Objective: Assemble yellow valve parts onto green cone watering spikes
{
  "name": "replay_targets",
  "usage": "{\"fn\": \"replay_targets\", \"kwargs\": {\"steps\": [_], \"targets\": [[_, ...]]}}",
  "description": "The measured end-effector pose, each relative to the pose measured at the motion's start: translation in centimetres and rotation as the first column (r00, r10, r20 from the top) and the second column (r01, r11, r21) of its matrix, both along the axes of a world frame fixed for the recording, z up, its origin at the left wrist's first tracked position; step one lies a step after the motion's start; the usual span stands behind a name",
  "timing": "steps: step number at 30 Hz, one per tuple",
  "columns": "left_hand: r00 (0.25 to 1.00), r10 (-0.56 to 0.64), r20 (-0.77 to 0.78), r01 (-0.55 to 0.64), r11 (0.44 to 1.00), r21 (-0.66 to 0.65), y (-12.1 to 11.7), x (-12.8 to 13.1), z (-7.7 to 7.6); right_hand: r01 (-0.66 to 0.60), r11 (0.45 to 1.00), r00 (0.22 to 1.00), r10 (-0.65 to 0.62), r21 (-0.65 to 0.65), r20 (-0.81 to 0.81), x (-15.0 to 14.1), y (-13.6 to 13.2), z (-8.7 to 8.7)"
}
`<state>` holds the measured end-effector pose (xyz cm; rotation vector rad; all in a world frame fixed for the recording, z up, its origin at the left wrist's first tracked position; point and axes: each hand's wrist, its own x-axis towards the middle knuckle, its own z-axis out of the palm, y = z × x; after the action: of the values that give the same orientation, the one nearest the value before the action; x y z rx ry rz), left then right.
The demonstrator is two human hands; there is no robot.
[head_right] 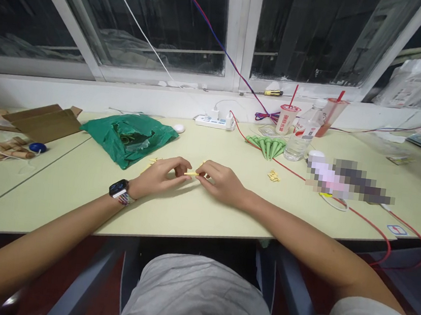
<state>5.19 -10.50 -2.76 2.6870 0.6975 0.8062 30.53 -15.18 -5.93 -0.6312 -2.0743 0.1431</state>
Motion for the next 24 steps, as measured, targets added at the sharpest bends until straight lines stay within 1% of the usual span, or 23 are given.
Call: {"fn": "replay_targets", "kwargs": {"steps": [3,6,8,13,17,19,21,22,24], "targets": [[0.999,-0.029,0.025,0.029,1.0,-0.001,-0.1,0.0,0.0,0.001,1.0,1.0,-0.001,-0.013,0.013,0.0,0.0,-0.1],[0.997,-0.08,0.005,0.08,0.997,0.012,-0.2,0.1,0.2,0.001,1.0,1.0,-0.001,-0.016,0.024,0.0,0.1,-0.1],[0.996,-0.088,-0.004,0.088,0.996,0.005,-0.3,0.1,0.3,0.002,1.0,1.0,-0.001,-0.017,0.028,0.1,0.1,-0.1],[0.998,-0.065,0.002,0.065,0.998,-0.004,-0.6,0.3,0.6,0.019,1.0,0.999,-0.018,-0.017,0.037,-0.1,-0.1,0.0],[1.0,-0.004,0.022,0.003,1.0,0.012,-0.4,-0.1,0.5,0.037,0.999,0.999,-0.036,-0.021,0.023,0.1,-0.2,0.2],[0.997,0.038,0.067,-0.039,0.999,0.022,0.0,-0.7,0.3,0.07,0.996,0.997,-0.069,-0.046,0.024,1.1,0.2,0.7],[0.99,0.081,0.112,-0.084,0.996,0.028,0.6,-1.6,0.2,0.133,0.985,0.99,-0.127,-0.111,0.055,3.2,1.1,1.4],[0.987,0.106,0.122,-0.111,0.993,0.028,1.0,-2.2,0.1,0.179,0.97,0.982,-0.168,-0.162,0.082,4.6,1.7,1.9],[0.976,0.177,0.126,-0.182,0.983,0.029,2.0,-3.2,0.1,0.314,0.918,0.949,-0.294,-0.244,0.117,8.1,2.8,2.9]]}}
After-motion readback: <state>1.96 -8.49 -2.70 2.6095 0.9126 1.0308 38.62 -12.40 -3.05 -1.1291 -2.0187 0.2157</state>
